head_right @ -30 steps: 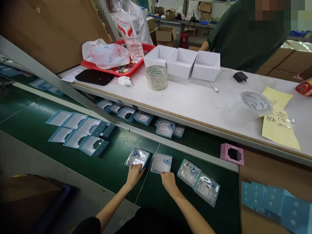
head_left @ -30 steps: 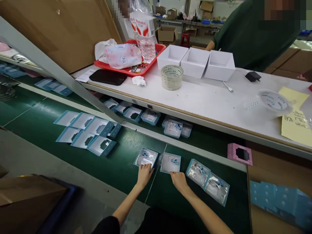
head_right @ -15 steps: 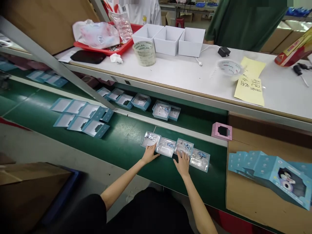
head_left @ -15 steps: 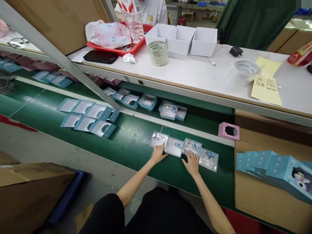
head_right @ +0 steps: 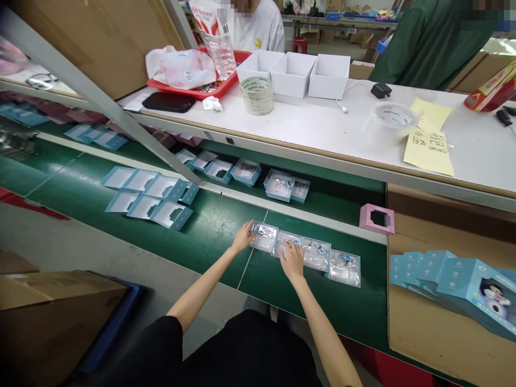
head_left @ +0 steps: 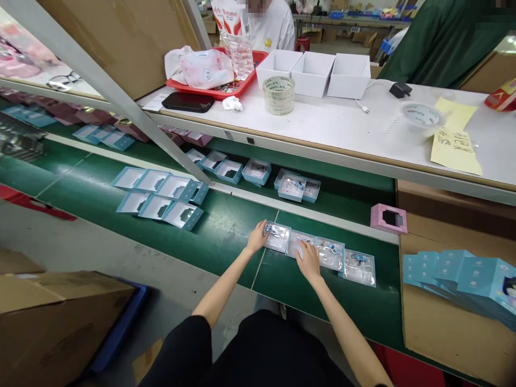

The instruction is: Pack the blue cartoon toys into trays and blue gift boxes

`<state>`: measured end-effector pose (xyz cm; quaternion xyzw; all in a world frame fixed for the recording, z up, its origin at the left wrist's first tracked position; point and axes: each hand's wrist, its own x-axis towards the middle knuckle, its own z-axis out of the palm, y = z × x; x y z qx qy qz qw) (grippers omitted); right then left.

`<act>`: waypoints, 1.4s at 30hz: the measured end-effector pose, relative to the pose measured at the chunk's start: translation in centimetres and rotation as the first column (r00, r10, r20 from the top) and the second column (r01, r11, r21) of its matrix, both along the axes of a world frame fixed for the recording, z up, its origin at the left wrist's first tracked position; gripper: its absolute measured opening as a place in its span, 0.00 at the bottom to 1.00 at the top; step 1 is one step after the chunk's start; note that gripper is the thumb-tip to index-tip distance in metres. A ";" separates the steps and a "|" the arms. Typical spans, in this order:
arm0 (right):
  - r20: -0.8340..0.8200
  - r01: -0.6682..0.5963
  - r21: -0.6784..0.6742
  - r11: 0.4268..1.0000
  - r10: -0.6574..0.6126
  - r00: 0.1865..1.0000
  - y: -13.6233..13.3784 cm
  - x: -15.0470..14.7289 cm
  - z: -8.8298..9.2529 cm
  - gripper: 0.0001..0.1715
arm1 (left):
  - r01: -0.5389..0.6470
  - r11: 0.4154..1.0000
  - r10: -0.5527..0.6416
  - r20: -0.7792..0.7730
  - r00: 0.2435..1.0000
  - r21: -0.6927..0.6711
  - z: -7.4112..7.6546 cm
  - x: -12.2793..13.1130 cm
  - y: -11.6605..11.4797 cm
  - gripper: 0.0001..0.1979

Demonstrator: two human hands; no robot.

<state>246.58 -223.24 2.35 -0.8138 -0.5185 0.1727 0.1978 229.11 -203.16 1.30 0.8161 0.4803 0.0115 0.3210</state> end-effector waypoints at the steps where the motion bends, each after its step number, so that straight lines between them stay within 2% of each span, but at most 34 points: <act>1: 0.005 -0.001 -0.040 0.999 0.001 1.000 2.1 -0.6 0.2 0.26 | 0.026 0.998 -0.027 -0.015 1.000 -0.062 -0.2 -0.3 0.6 0.31; 4: 0.043 0.040 -0.228 0.973 -0.031 0.999 7.5 -1.8 0.4 0.30 | 0.081 0.979 -0.095 -0.065 0.993 -0.187 -0.9 -1.0 1.6 0.34; 6: 0.079 0.076 -0.339 0.938 -0.052 0.996 10.0 -1.9 0.7 0.32 | 0.121 0.966 -0.135 -0.047 0.990 -0.227 -0.8 -0.9 2.5 0.32; 10: 0.126 0.112 -0.365 0.924 -0.070 0.990 13.3 -1.6 2.2 0.31 | 0.173 0.952 -0.175 0.017 0.984 -0.254 0.7 -0.4 5.8 0.23; 12: 0.069 0.104 -0.382 0.918 -0.084 0.994 14.6 -1.7 2.9 0.32 | 0.173 0.945 -0.184 -0.014 0.983 -0.277 1.5 -0.6 7.6 0.19; 15: -0.074 0.056 -0.511 0.858 -0.109 0.991 16.0 -2.8 3.3 0.31 | 0.179 0.925 -0.220 -0.088 0.972 -0.335 2.4 -1.8 9.5 0.14; 17: -0.117 0.043 -0.544 0.838 -0.126 0.985 16.4 -3.9 3.3 0.31 | 0.188 0.918 -0.237 -0.102 0.966 -0.349 2.8 -2.9 10.2 0.14; 23: -0.061 0.048 -0.479 0.876 -0.088 0.994 16.6 -6.5 2.6 0.35 | 0.202 0.928 -0.250 -0.122 0.961 -0.312 3.0 -5.3 10.3 0.20; 28: 0.024 0.069 -0.410 0.909 -0.065 0.998 15.9 -7.7 0.8 0.37 | 0.169 0.964 -0.199 -0.138 0.970 -0.203 2.0 -6.1 8.9 0.28; 32: 0.048 0.078 -0.413 0.907 -0.064 0.997 14.7 -8.4 -0.2 0.37 | 0.208 0.953 -0.242 -0.141 0.960 -0.220 0.9 -6.5 8.1 0.30; 37: 0.038 0.094 -0.442 0.892 -0.086 0.996 13.7 -8.8 -1.1 0.36 | 0.195 0.949 -0.231 -0.122 0.965 -0.248 -0.1 -6.7 7.2 0.29; 39: 0.039 0.105 -0.400 0.910 -0.098 0.994 13.4 -8.9 -1.5 0.35 | 0.187 0.952 -0.218 -0.109 0.970 -0.241 -0.4 -6.8 6.8 0.29; 42: 0.051 0.122 -0.233 0.965 -0.113 0.992 13.1 -9.0 -2.1 0.34 | 0.162 0.977 -0.175 -0.088 0.981 -0.141 -0.8 -6.8 6.2 0.28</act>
